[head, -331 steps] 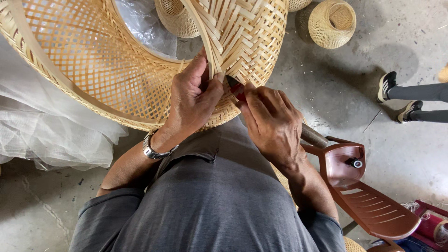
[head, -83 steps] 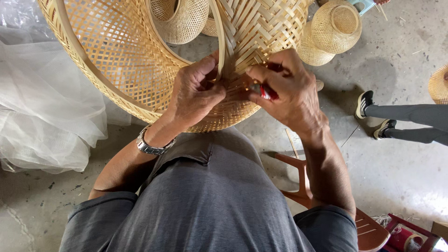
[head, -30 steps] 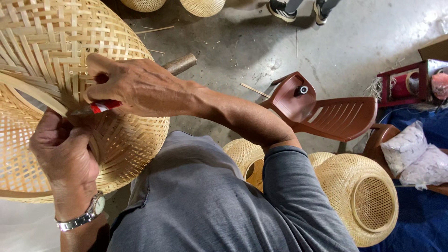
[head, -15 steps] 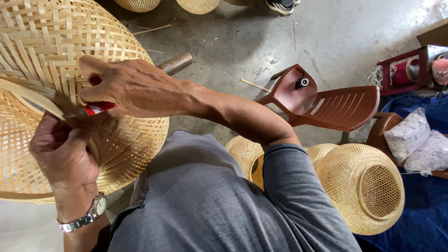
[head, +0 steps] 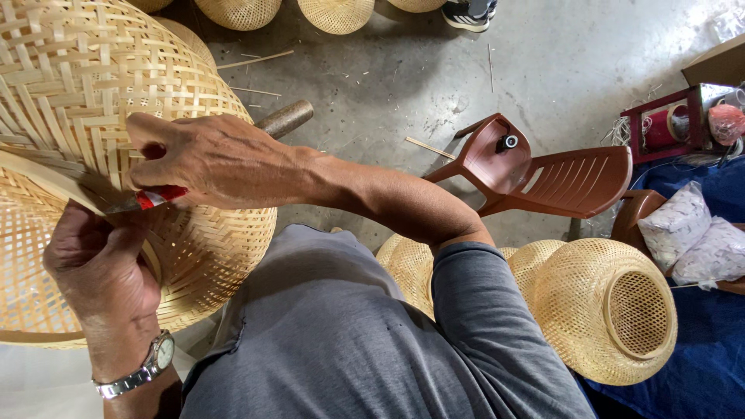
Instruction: The person uses a red utility knife to trim excess bamboo strips from the rim of a woven basket. They rotate the basket to access different sections and carefully cut the protruding material flush with the edge.
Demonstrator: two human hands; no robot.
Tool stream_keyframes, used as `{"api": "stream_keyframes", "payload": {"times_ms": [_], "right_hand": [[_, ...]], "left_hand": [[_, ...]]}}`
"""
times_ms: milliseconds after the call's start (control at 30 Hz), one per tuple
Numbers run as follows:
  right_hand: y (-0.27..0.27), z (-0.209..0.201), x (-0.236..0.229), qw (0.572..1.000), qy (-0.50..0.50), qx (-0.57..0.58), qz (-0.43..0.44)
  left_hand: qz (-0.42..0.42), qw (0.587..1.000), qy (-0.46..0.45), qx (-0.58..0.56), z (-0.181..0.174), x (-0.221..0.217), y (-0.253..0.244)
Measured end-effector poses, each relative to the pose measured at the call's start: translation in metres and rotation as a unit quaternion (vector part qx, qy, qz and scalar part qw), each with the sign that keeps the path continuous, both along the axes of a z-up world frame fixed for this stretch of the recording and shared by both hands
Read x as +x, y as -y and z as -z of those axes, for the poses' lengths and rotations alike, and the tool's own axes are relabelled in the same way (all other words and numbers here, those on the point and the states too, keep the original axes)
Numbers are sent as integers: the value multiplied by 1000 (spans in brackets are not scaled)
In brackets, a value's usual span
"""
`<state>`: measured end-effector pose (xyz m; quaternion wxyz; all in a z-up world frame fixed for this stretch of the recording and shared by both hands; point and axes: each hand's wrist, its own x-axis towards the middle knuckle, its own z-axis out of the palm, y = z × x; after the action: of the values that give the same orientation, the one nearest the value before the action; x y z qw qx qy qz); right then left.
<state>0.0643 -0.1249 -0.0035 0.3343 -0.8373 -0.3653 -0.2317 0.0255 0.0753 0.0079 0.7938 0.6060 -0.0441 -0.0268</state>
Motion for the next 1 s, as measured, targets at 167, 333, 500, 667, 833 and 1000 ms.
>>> {"api": "stream_keyframes", "payload": {"times_ms": [167,333,500,667,833,1000], "right_hand": [[-24,4,4,1000,8,-4,-3],[-38,4,5,1000,-17,-25,2],[-45,0,-2,999,-37,-18,6],[-51,-5,-10,999,-43,-15,19],[-54,-3,-14,998,-45,-20,31],[-51,-1,-18,997,-55,-29,52]], "left_hand": [[28,999,16,-25,2,3,-20],[58,996,52,-33,27,12,-48],[66,995,26,-64,33,14,-63],[83,995,28,-36,29,13,-67],[94,995,17,-39,22,11,-65],[103,994,15,-32,16,9,-59]]}}
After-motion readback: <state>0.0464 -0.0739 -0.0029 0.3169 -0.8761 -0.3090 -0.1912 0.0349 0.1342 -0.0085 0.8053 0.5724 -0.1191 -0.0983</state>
